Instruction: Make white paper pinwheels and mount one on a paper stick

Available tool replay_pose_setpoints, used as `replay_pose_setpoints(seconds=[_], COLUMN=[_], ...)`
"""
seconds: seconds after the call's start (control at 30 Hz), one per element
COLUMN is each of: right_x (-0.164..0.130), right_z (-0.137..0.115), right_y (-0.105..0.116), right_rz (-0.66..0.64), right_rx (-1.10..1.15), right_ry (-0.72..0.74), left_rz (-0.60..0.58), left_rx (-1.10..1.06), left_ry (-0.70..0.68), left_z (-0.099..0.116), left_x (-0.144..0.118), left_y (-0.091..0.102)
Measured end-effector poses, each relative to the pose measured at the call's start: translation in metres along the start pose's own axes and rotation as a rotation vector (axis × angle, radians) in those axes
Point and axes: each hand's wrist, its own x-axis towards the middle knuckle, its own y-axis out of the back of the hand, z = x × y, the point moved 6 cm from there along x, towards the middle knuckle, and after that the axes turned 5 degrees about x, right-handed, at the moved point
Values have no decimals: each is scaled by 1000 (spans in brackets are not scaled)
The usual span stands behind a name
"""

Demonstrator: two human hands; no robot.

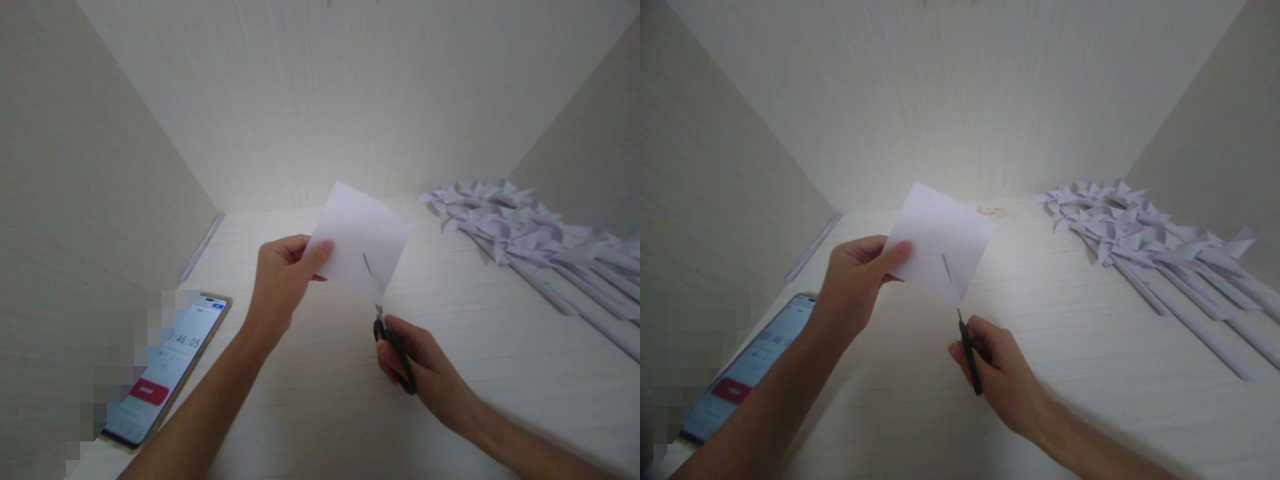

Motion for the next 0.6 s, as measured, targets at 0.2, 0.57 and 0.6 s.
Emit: replay_pose_setpoints(seconds=[0.2,0.57,0.6], right_x=[0,-1,0], right_z=[-8,-3,-1], right_y=[2,1,1], right_rz=[9,-144,-142], right_rx=[55,206,213], right_ry=[53,73,59], left_rz=[-186,-444,-424], left_rx=[17,-52,-29], left_ry=[87,113,104], left_z=[2,-1,-1], left_x=[-4,-15,-13], left_y=[-12,-28,-27])
